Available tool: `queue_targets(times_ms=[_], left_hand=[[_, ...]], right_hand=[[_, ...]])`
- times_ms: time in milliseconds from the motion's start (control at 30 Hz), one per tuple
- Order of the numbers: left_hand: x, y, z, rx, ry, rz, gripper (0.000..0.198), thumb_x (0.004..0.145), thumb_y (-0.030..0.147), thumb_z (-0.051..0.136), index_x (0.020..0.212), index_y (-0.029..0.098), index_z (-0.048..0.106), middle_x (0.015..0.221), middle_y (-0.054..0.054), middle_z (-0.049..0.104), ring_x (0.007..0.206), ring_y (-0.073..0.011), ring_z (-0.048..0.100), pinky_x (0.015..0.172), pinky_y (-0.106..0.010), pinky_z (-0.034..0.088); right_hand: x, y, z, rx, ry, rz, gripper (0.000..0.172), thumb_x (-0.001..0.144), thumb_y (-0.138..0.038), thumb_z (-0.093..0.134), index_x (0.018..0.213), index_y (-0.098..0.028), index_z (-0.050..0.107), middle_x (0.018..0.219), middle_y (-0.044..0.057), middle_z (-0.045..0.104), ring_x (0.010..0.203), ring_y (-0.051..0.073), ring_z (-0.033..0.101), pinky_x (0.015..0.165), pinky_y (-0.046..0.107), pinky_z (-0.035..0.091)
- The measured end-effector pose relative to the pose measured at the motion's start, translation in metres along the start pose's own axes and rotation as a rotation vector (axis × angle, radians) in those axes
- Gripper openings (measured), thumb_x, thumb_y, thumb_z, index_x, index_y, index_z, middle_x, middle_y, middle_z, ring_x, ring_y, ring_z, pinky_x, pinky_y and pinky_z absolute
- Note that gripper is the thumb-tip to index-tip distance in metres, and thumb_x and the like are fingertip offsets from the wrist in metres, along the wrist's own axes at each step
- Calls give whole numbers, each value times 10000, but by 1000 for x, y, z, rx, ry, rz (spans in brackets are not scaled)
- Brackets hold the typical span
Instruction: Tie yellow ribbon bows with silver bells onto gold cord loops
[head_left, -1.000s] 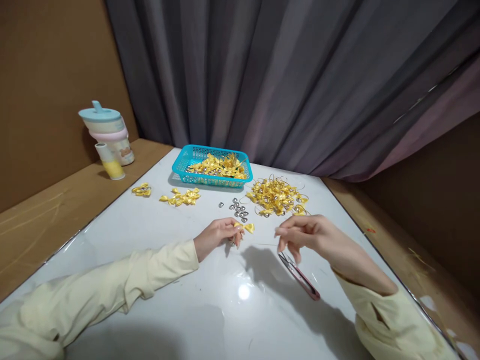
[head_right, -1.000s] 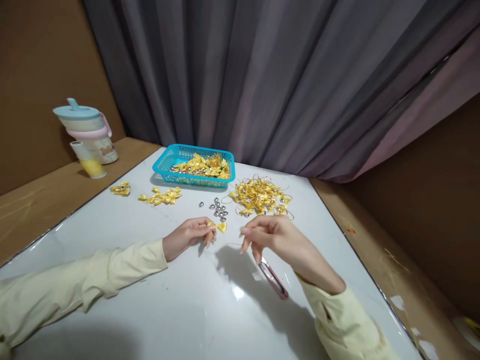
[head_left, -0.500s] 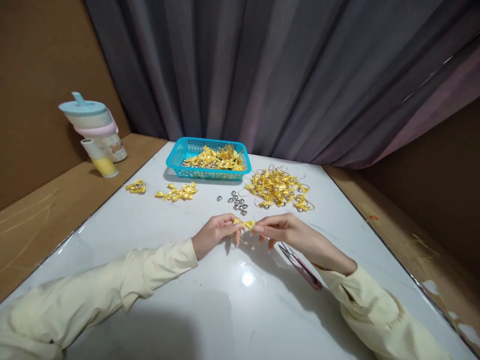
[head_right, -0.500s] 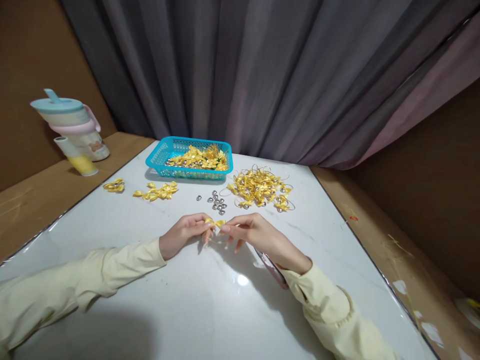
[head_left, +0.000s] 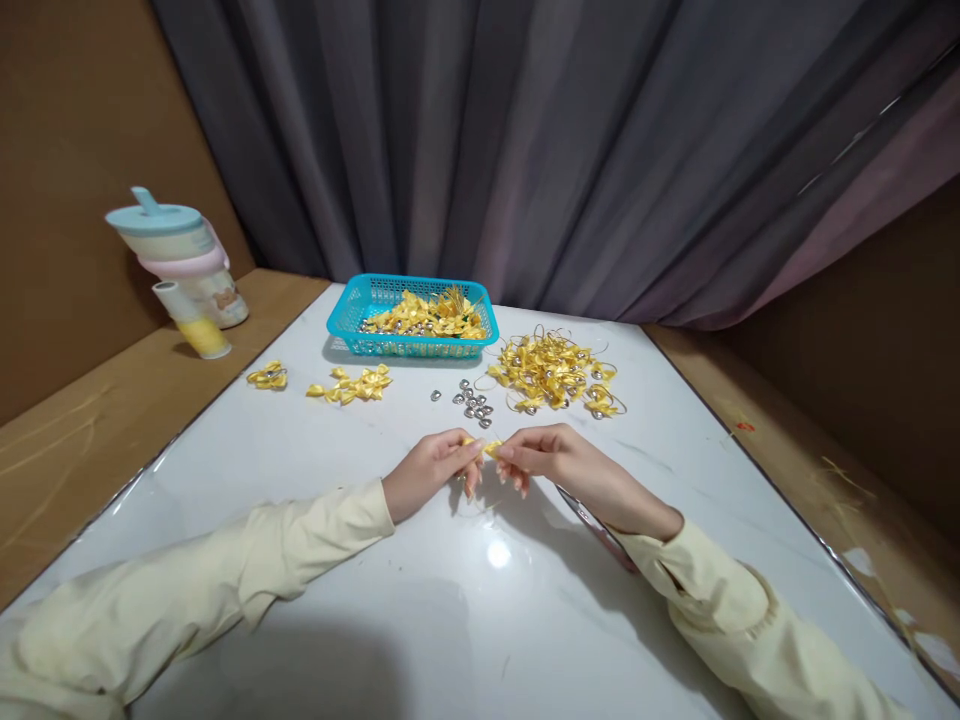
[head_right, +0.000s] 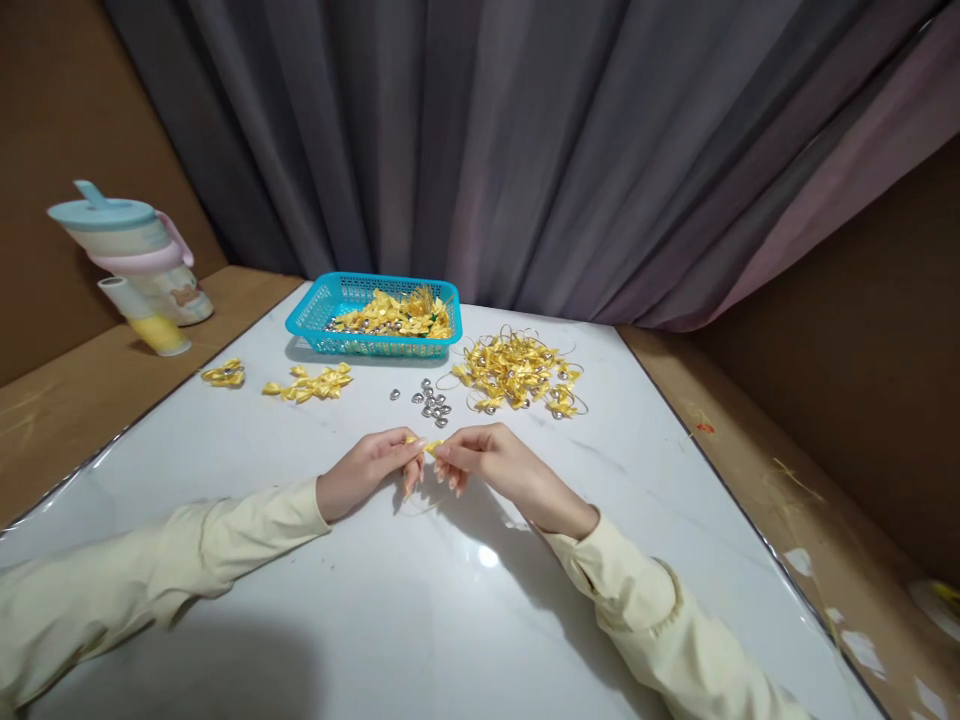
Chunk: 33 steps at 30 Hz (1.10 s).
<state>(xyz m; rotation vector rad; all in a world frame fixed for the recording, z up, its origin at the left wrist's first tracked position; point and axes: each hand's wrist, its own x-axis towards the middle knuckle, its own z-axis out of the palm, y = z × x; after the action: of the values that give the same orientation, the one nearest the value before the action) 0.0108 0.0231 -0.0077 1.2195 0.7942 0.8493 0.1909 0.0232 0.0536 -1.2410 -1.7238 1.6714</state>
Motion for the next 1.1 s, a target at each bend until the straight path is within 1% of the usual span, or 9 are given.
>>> queue_targets(times_ms=[167, 333, 467, 533, 667, 767, 867, 967, 1100], left_hand=[[1, 0, 1, -41, 15, -18, 366, 749, 488, 597, 677, 136, 530, 504, 10, 568, 458, -99, 518, 513, -236, 409], [2, 0, -1, -59, 33, -32, 352, 747, 471, 601, 703, 128, 542, 498, 13, 564, 463, -92, 500, 519, -226, 400], [2, -3, -2, -53, 30, -31, 350, 756, 470, 582, 722, 123, 546, 492, 11, 557, 481, -98, 499, 525, -225, 385], [2, -4, -2, -47, 31, -25, 341, 768, 463, 566, 724, 126, 541, 480, 15, 545, 488, -102, 497, 538, -229, 384], [2, -4, -2, -26, 33, -11, 320, 791, 443, 545, 725, 129, 534, 458, 26, 528, 489, -101, 489, 561, -231, 384], [2, -5, -2, -8, 34, -3, 318, 797, 442, 534, 721, 134, 529, 452, 34, 516, 484, -98, 479, 574, -231, 389], [2, -4, -2, 2, 44, 1, 318, 790, 451, 533, 711, 143, 521, 419, 53, 467, 500, -106, 488, 599, -237, 406], [2, -3, -1, 17, 61, -15, 313, 785, 449, 532, 700, 148, 519, 394, 70, 421, 481, -102, 473, 581, -235, 408], [1, -2, 0, 46, 83, -39, 322, 780, 455, 526, 686, 147, 524, 374, 86, 373, 434, -85, 410, 539, -226, 385]], right_hand=[[0, -1, -1, -26, 43, 0, 282, 793, -373, 583, 662, -131, 649, 662, 28, 610, 559, 93, 497, 588, 240, 412], [0, -2, -5, -21, 52, 44, 270, 742, -379, 624, 704, -118, 681, 598, 33, 619, 468, 89, 477, 474, 233, 405], [-1, -4, -8, -42, 97, 51, 253, 713, -358, 649, 757, -111, 679, 696, 64, 660, 452, 78, 473, 438, 219, 399], [-2, -5, -9, -89, 111, 31, 249, 718, -348, 644, 771, -107, 676, 679, 58, 655, 424, 61, 434, 415, 205, 353], [-4, -7, -9, -226, 135, 8, 223, 756, -319, 603, 745, -107, 671, 506, 3, 566, 377, 45, 310, 389, 201, 231], [-5, -5, -5, -359, 176, -92, 209, 796, -279, 547, 707, -126, 657, 546, 12, 594, 404, 61, 330, 415, 208, 248], [-6, 3, 1, -552, 321, -277, 176, 822, -212, 496, 700, -148, 606, 601, 19, 628, 450, 81, 409, 481, 209, 312], [-5, 15, 9, -717, 440, -427, 142, 841, -156, 429, 742, -166, 531, 617, 17, 611, 491, 98, 473, 522, 204, 342], [-2, 26, 16, -842, 467, -491, 136, 839, -113, 367, 759, -184, 452, 617, 10, 572, 480, 103, 462, 492, 197, 325]])
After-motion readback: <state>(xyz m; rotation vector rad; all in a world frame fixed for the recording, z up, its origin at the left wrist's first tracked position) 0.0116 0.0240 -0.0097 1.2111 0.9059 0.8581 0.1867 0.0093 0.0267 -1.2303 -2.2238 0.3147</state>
